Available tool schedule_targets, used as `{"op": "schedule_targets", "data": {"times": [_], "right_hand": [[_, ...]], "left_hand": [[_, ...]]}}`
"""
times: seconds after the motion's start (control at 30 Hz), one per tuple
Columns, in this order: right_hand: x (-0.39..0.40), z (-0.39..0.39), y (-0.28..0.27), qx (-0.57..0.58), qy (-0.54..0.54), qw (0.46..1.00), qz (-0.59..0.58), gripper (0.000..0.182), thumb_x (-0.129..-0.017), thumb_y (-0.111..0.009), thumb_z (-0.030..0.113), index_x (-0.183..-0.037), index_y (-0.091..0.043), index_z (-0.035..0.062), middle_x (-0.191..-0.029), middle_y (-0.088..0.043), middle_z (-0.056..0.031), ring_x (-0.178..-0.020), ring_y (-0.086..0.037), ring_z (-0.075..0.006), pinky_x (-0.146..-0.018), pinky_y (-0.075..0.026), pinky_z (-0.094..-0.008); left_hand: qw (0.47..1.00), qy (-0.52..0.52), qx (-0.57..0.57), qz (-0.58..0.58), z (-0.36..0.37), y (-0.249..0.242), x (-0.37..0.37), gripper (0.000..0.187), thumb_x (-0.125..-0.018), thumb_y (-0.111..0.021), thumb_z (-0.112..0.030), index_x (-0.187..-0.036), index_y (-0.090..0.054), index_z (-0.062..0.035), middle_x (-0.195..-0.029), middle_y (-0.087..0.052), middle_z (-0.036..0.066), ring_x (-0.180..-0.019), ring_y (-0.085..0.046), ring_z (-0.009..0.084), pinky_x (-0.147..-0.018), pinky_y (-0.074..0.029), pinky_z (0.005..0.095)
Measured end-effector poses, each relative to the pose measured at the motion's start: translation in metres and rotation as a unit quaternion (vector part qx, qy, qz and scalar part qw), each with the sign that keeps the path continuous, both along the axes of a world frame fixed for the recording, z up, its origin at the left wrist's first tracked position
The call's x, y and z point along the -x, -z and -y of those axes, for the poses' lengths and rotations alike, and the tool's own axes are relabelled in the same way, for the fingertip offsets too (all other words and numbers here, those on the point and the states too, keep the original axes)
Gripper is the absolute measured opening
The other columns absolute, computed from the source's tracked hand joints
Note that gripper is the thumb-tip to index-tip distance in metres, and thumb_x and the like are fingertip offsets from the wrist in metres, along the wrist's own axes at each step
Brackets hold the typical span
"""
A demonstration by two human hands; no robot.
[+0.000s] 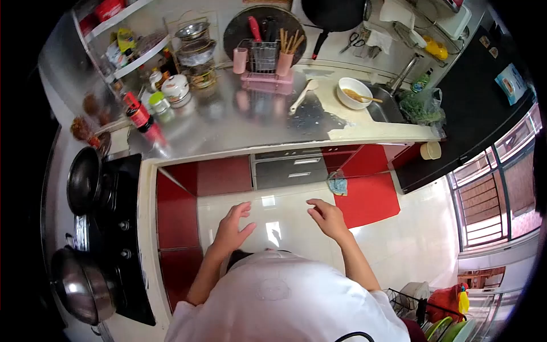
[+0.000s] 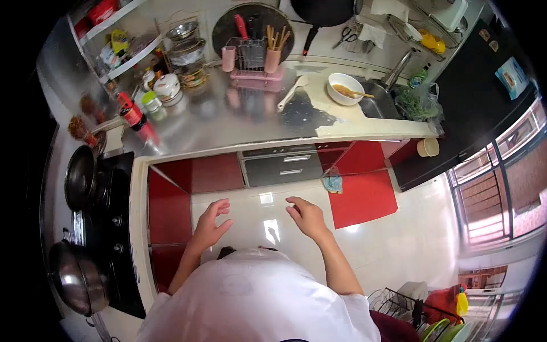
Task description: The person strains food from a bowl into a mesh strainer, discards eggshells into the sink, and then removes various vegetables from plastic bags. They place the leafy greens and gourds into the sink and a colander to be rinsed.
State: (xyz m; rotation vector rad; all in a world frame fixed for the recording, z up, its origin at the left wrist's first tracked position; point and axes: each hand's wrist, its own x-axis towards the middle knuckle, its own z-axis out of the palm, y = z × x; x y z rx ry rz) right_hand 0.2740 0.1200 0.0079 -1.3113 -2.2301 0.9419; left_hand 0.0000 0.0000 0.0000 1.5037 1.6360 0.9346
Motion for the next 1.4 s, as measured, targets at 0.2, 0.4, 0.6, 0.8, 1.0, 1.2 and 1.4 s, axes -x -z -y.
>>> {"op": "schedule_targets", "data": {"times": [0.2, 0.4, 0.6, 0.8, 1.0, 1.2, 1.4], "right_hand": [[-0.068, -0.062, 0.019, 0.059, 0.14, 0.986, -0.076, 0.024, -0.083, -0.06, 0.017, -0.105, -0.061, 0.0073, -0.074, -0.062, -0.0104, -0.064, -0.059, -0.0191, -0.061, -0.046, -0.0299], [-0.098, -0.122, 0.018, 0.046, 0.194, 0.978, -0.061, 0.023, -0.083, -0.061, 0.015, -0.104, -0.061, 0.0051, -0.072, -0.061, -0.01, -0.062, -0.057, -0.017, -0.06, -0.046, -0.0274], [-0.103, -0.227, 0.008, 0.024, 0.213, 0.974, -0.069, 0.023, -0.082, -0.061, 0.015, -0.104, -0.061, 0.0056, -0.07, -0.059, -0.0099, -0.061, -0.057, -0.0187, -0.058, -0.046, -0.0287], [-0.102, -0.311, -0.001, -0.003, 0.188, 0.981, -0.042, 0.023, -0.083, -0.061, 0.018, -0.103, -0.061, 0.0081, -0.066, -0.058, -0.0093, -0.059, -0.057, -0.0212, -0.055, -0.046, -0.0311], [-0.156, -0.36, 0.018, 0.024, 0.187, 0.982, -0.01, 0.023, -0.082, -0.061, 0.017, -0.103, -0.061, 0.0078, -0.066, -0.06, -0.0091, -0.058, -0.059, -0.0241, -0.055, -0.046, -0.0333], [-0.192, -0.454, -0.017, -0.112, 0.045, 0.992, -0.043, 0.027, -0.08, -0.062, 0.017, -0.106, -0.058, 0.0099, -0.089, -0.062, -0.0095, -0.071, -0.062, -0.0268, -0.062, -0.05, -0.0361], [-0.194, -0.558, -0.092, -0.318, -0.082, 0.941, -0.079, 0.045, -0.077, -0.064, 0.015, -0.119, -0.049, 0.008, -0.113, -0.055, -0.0105, -0.097, -0.056, -0.0313, -0.077, -0.049, -0.0361]], "left_hand": [[0.998, 0.058, -0.027, 0.004, -0.191, 0.036, -0.025, 0.066, -0.076, -0.069, -0.024, -0.129, -0.035, -0.0019, -0.124, -0.044, 0.018, -0.107, -0.052, 0.028, -0.09, -0.043, 0.036], [0.992, -0.007, -0.068, -0.109, -0.365, 0.065, -0.039, 0.086, -0.073, -0.07, -0.032, -0.135, -0.022, 0.0023, -0.131, -0.032, 0.024, -0.121, -0.035, 0.0369, -0.1, -0.033, 0.0391], [0.967, -0.082, 0.009, -0.242, -0.484, 0.105, -0.041, 0.087, -0.072, -0.071, -0.034, -0.137, -0.023, -0.0009, -0.13, -0.036, 0.021, -0.123, -0.035, 0.0341, -0.098, -0.035, 0.0396], [0.943, -0.106, 0.022, -0.314, -0.548, 0.131, -0.055, 0.045, -0.079, -0.062, -0.031, -0.112, -0.048, -0.0033, -0.107, -0.053, 0.017, -0.101, -0.051, 0.0337, -0.081, -0.044, 0.043], [0.959, -0.182, -0.098, -0.192, -0.571, 0.156, -0.038, 0.02, -0.086, -0.05, -0.021, -0.09, -0.05, -0.0014, -0.079, -0.055, 0.019, -0.075, -0.055, 0.037, -0.067, -0.043, 0.0441], [0.953, -0.212, -0.139, -0.163, -0.562, 0.012, -0.092, 0.014, -0.086, -0.051, -0.014, -0.084, -0.048, -0.0002, -0.072, -0.05, 0.017, -0.063, -0.048, 0.0302, -0.061, -0.04, 0.0388], [0.9, -0.153, -0.218, -0.344, -0.61, -0.109, -0.202, 0.012, -0.08, -0.056, -0.01, -0.084, -0.049, -0.0012, -0.075, -0.053, 0.018, -0.068, -0.053, 0.0361, -0.06, -0.042, 0.0399]]}}
